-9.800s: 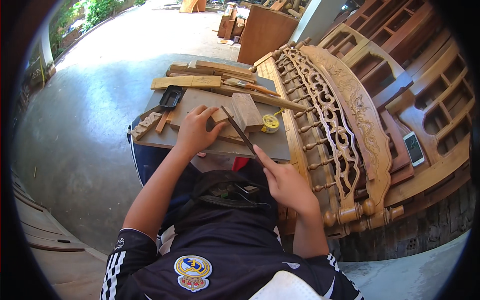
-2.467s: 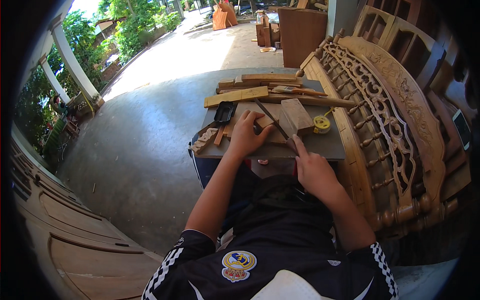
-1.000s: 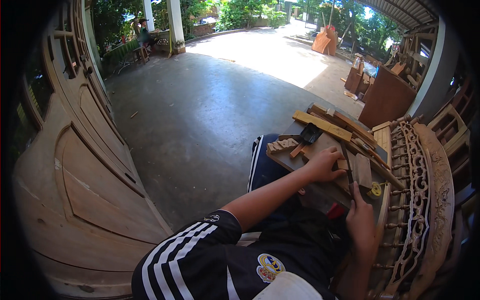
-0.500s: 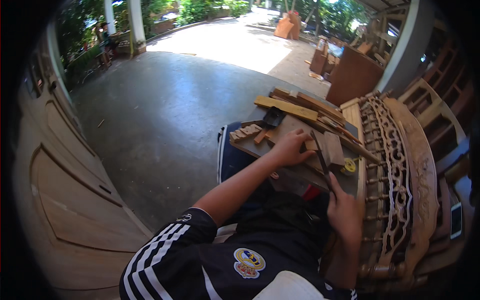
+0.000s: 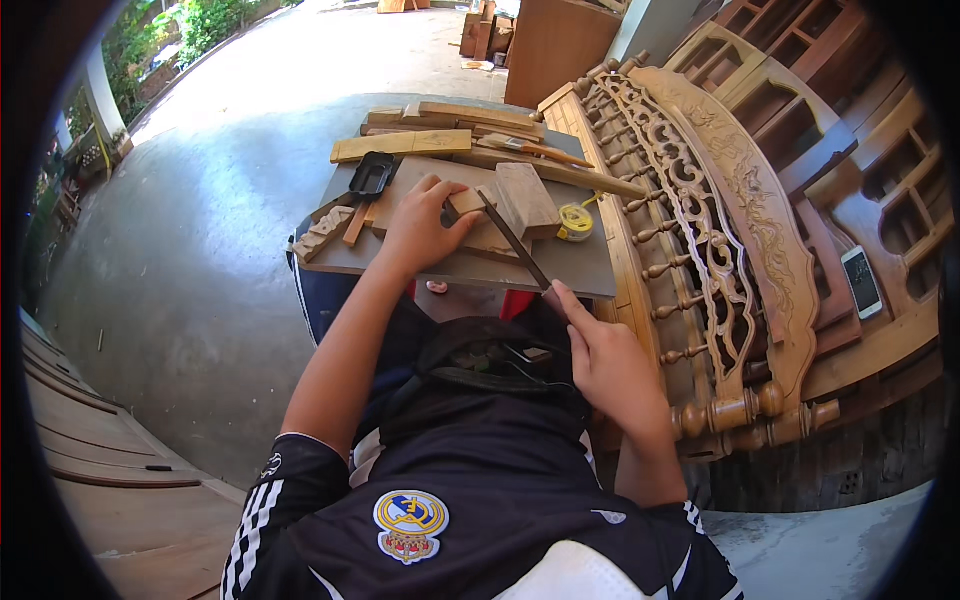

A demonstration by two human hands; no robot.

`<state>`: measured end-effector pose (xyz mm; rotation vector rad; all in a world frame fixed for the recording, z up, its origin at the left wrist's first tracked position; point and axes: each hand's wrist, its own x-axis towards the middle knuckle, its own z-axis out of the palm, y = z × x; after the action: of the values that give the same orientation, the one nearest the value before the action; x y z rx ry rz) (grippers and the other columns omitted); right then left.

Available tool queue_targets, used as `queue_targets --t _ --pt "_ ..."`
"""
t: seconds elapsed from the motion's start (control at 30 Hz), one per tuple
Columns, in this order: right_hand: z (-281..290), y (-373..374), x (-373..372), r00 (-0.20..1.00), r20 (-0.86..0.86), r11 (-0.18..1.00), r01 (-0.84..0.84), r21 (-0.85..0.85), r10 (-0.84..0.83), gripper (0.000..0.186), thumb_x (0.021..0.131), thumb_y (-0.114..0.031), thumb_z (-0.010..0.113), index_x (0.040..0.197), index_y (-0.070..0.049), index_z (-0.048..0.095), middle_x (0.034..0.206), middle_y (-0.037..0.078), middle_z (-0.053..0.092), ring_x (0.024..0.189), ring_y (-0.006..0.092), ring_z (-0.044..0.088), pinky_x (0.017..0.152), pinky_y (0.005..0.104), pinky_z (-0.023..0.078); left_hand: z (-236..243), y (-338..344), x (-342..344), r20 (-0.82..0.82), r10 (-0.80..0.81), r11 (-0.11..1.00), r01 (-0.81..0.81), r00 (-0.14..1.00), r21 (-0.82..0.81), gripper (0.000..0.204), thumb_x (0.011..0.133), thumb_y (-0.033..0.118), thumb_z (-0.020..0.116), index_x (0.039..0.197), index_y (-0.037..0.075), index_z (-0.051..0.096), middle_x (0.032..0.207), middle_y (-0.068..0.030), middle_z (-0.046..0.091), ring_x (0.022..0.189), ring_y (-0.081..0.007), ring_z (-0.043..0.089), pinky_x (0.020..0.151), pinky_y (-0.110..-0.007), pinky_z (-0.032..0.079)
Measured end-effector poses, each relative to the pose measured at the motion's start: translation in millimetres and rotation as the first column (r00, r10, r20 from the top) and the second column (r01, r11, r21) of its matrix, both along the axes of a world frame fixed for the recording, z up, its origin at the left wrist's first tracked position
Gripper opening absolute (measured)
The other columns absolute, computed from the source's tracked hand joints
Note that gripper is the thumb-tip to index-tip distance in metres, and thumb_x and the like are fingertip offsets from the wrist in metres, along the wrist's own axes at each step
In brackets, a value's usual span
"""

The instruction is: Using a chisel and mallet to carve and fit wooden components in a workshop environment.

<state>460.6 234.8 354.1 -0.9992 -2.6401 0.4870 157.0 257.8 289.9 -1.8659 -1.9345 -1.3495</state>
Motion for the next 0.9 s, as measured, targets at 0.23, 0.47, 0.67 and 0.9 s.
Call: queue_targets --t 0.23,0.47,0.67,0.9 --pt "-17 43 -68 0.998 -0.066 0.999 -0.003 0.053 0.007 0.059 0.091 -0.004 0.051 0.149 -0.009 0.044 0.078 0.029 0.066 0.074 0.0468 0.066 0.07 0.0548 0.052 10 1 10 0.016 -0.075 0.997 0.076 0.997 -0.026 0.04 0.081 0.028 0.081 0.111 0.003 0.071 0.098 -0.0159 0.064 0.091 -0.035 0.065 0.081 -0.042 0.053" --pt "-19 35 -49 1.0 0.0 1.0 -0.012 -0.011 0.012 0.064 0.088 -0.005 0.052 0.152 -0.009 0.041 0.081 0.026 0.068 0.078 0.0437 0.069 0.072 0.0529 0.056 -2 0 11 0.0 0.044 0.998 -0.043 0.999 0.034 0.038 0.081 0.026 0.08 0.108 0.002 0.07 0.099 -0.0179 0.064 0.093 -0.0374 0.065 0.081 -0.043 0.053" --pt "-7 17 -2 1.0 0.027 1.0 0.015 0.027 -0.016 0.065 0.089 -0.005 0.052 0.152 -0.015 0.043 0.076 0.022 0.068 0.073 0.0424 0.069 0.07 0.0515 0.056 4 3 10 0.018 0.011 1.0 -0.011 1.0 0.0 0.038 0.082 0.025 0.08 0.109 0.001 0.07 0.099 -0.0178 0.065 0.093 -0.0374 0.065 0.081 -0.043 0.053" --pt "-11 44 -66 0.996 0.071 0.99 0.035 0.137 -0.045 0.064 0.092 -0.022 0.065 0.151 -0.013 0.043 0.082 0.021 0.07 0.079 0.0381 0.071 0.071 0.0485 0.057 7 2 14 -0.007 -0.014 1.0 0.014 1.0 0.001 0.038 0.081 0.025 0.081 0.108 0.001 0.071 0.097 -0.018 0.065 0.091 -0.0362 0.065 0.08 -0.042 0.052"
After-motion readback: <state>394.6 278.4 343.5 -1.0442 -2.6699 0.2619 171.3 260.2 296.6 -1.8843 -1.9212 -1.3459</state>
